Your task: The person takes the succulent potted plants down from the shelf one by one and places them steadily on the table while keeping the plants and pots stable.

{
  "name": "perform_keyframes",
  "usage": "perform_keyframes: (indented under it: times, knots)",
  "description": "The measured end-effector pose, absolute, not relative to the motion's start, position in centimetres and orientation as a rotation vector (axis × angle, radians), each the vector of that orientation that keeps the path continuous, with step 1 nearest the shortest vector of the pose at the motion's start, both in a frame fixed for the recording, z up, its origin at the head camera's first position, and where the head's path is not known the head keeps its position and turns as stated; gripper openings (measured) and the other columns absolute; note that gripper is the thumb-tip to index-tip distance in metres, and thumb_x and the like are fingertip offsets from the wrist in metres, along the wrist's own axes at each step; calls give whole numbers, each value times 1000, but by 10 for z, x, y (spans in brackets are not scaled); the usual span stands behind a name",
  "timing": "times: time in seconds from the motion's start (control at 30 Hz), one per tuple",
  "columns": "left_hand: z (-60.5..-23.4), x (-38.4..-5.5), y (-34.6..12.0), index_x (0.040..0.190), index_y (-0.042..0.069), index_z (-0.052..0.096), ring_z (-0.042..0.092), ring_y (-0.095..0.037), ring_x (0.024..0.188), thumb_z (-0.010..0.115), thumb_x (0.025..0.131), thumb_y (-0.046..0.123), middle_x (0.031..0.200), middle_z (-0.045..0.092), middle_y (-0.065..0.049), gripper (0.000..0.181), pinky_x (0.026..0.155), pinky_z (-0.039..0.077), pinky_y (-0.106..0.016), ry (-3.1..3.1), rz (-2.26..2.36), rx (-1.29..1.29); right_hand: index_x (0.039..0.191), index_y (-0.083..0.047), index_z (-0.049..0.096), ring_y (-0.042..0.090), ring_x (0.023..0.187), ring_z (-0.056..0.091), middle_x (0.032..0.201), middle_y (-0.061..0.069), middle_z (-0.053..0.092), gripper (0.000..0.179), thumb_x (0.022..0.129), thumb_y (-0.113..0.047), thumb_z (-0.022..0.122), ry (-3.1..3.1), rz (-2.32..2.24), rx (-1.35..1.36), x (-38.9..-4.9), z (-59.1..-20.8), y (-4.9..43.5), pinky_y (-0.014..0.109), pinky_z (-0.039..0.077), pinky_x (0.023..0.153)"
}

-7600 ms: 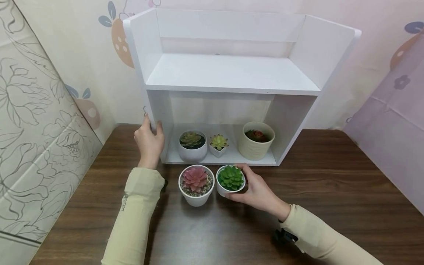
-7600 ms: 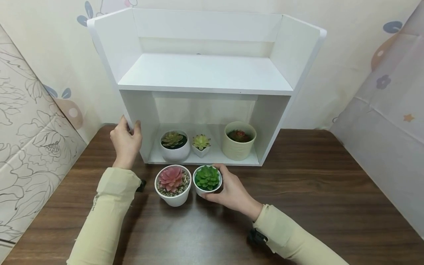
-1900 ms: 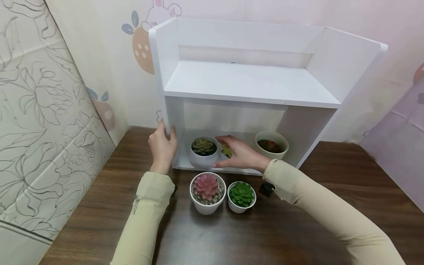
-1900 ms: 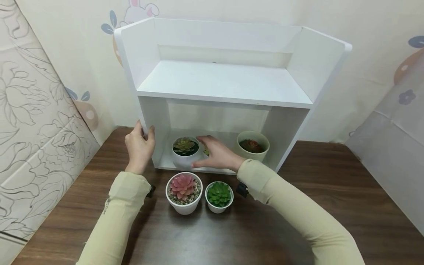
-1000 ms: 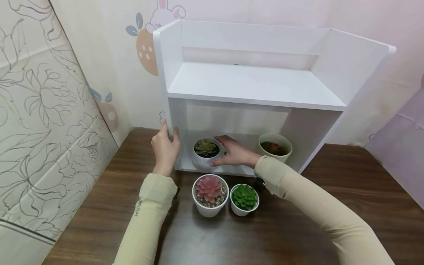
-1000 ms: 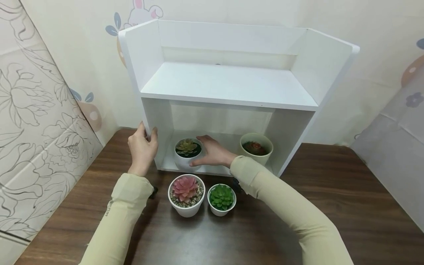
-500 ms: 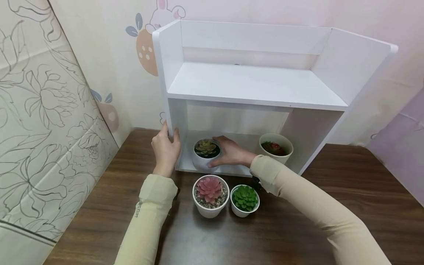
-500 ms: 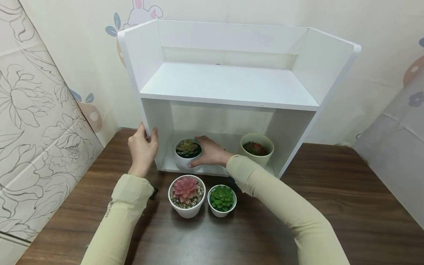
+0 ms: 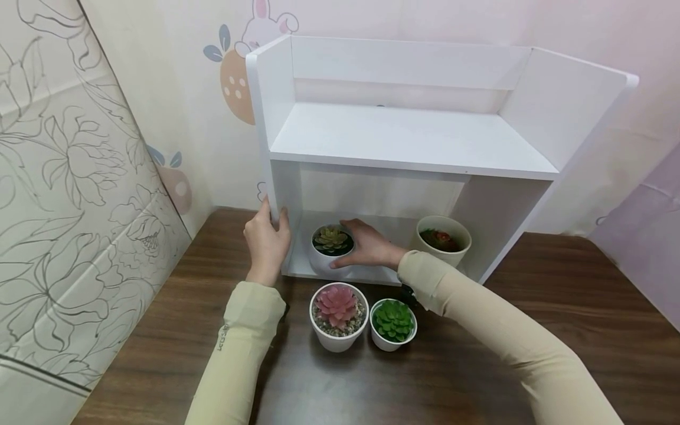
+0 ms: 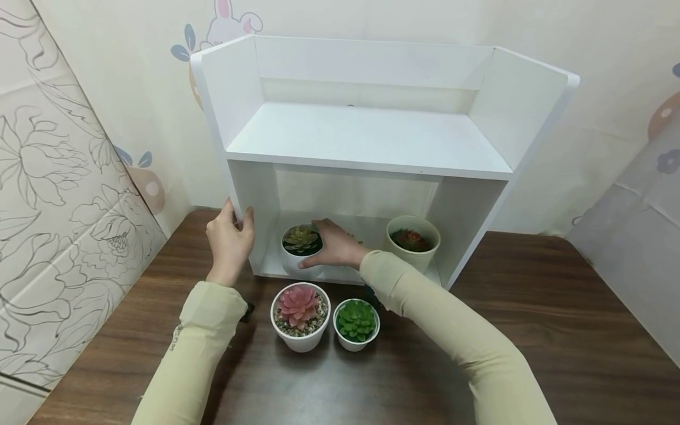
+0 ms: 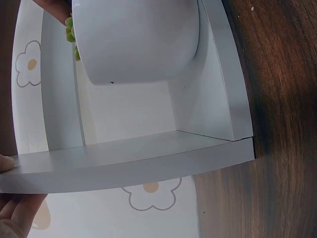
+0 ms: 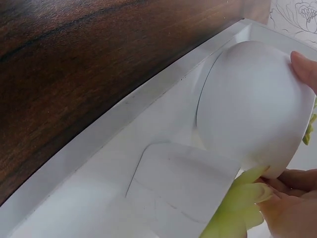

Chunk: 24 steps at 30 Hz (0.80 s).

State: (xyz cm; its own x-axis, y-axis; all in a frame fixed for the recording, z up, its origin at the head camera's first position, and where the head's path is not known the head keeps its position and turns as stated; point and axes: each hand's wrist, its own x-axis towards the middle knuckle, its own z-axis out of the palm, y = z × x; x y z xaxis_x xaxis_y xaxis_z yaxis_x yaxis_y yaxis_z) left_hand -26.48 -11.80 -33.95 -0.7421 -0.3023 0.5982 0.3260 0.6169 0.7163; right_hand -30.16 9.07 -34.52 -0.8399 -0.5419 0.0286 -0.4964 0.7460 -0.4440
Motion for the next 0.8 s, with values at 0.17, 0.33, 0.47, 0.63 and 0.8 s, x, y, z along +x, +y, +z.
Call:
perform_keyframes:
  times: [0.17,0.33,0.47,0.63,0.8]
  knots:
    - [-340,-265,-118,118,-1,60,66,-38,103,56,94,10,114,67,-23,27,83,54,-51,-2120,-1143,-20,143,6,35,35,129,45,140,23,45,102,68,-44,83,2858,-679,-856,-301,-346,91,43,37,109]
    - [-341,-265,-118,118,-1,60,66,-39,103,56,94,10,114,67,-24,27,82,55,-51,-2120,-1148,-18,141,5,37,34,126,48,138,22,47,101,67,-45,83,2866,-689,-869,-299,-346,91,43,39,107]
    - [-340,-265,-118,116,-2,61,66,-39,101,57,94,10,111,67,-25,26,81,55,-51,-2117,-1134,-16,141,4,39,32,125,49,137,21,48,100,66,-45,84,2876,-696,-883,-297,-345,91,42,40,106]
    - [-340,-266,-118,117,-1,61,66,-40,101,57,93,10,111,67,-25,26,81,55,-51,-2122,-1124,-12,140,4,40,32,124,50,136,20,50,100,65,-45,85,2875,-727,-881,-295,-342,92,41,40,106]
    - [-340,-265,-118,118,-2,60,66,-40,103,56,94,11,113,67,-25,27,82,54,-52,-2133,-1130,-7,141,2,40,32,124,49,135,18,50,100,64,-44,85,2870,-790,-877,-294,-342,96,42,40,106]
